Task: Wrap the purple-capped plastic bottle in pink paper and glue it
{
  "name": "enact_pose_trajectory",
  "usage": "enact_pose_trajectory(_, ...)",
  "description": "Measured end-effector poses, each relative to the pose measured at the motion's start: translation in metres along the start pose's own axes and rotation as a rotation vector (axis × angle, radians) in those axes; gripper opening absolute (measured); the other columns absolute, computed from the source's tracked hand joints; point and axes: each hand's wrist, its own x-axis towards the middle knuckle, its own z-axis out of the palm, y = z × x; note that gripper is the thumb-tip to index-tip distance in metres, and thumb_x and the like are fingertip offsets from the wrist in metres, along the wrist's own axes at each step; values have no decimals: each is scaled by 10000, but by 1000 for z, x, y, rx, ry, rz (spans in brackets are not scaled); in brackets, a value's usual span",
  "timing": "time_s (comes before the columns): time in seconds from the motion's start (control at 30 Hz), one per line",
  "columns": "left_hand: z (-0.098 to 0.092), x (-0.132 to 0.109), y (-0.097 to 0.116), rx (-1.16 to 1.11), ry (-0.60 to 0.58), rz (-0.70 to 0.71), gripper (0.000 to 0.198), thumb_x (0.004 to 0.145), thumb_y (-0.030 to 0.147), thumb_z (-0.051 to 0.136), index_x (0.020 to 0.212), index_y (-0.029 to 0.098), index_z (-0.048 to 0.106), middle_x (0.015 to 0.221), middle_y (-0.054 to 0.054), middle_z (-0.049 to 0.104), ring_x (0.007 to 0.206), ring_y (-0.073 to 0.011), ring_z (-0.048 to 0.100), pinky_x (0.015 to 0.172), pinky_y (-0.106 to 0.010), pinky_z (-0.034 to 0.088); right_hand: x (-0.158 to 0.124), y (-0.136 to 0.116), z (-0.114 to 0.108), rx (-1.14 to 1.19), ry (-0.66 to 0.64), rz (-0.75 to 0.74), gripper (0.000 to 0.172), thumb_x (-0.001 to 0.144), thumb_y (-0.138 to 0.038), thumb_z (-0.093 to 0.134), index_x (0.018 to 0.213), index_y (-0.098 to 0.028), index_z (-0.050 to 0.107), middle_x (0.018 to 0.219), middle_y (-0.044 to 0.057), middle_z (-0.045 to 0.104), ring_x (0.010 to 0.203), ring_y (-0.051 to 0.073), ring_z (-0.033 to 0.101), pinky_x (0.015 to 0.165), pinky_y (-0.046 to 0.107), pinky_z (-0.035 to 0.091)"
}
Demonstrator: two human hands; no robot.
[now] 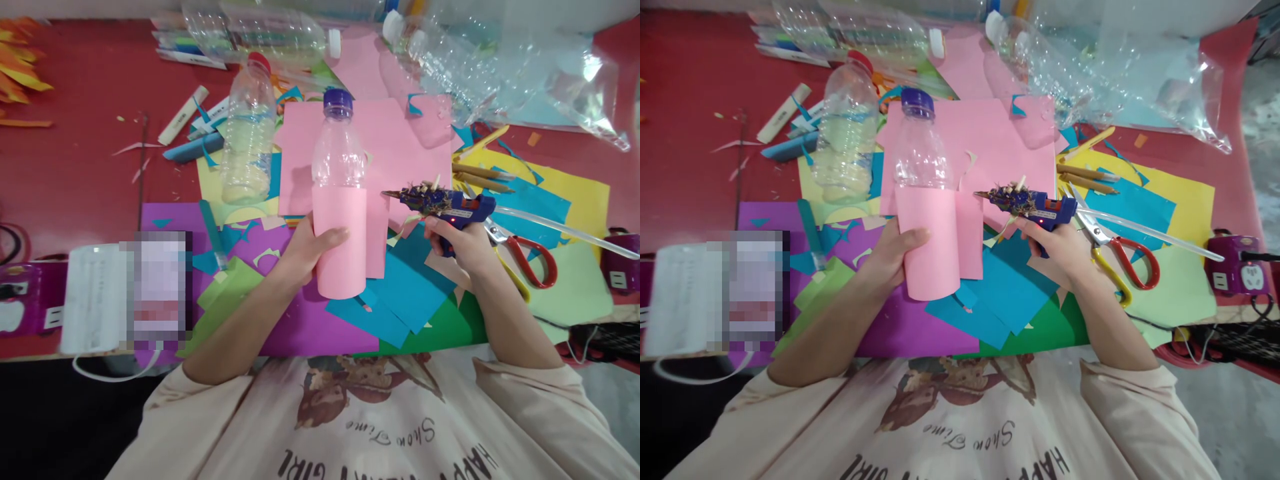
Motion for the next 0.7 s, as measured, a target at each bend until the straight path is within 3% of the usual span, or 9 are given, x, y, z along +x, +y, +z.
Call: enact_pose_trajectory(0.7,0,0,2,-49,13,11,469,599,389,777,991,183,625,850,-34,697,772,-201,676,634,-280,559,0,1,3,9,37,10,382,724,-531,658,574,-205,526,458,-20,517,400,108,462,438,276,376)
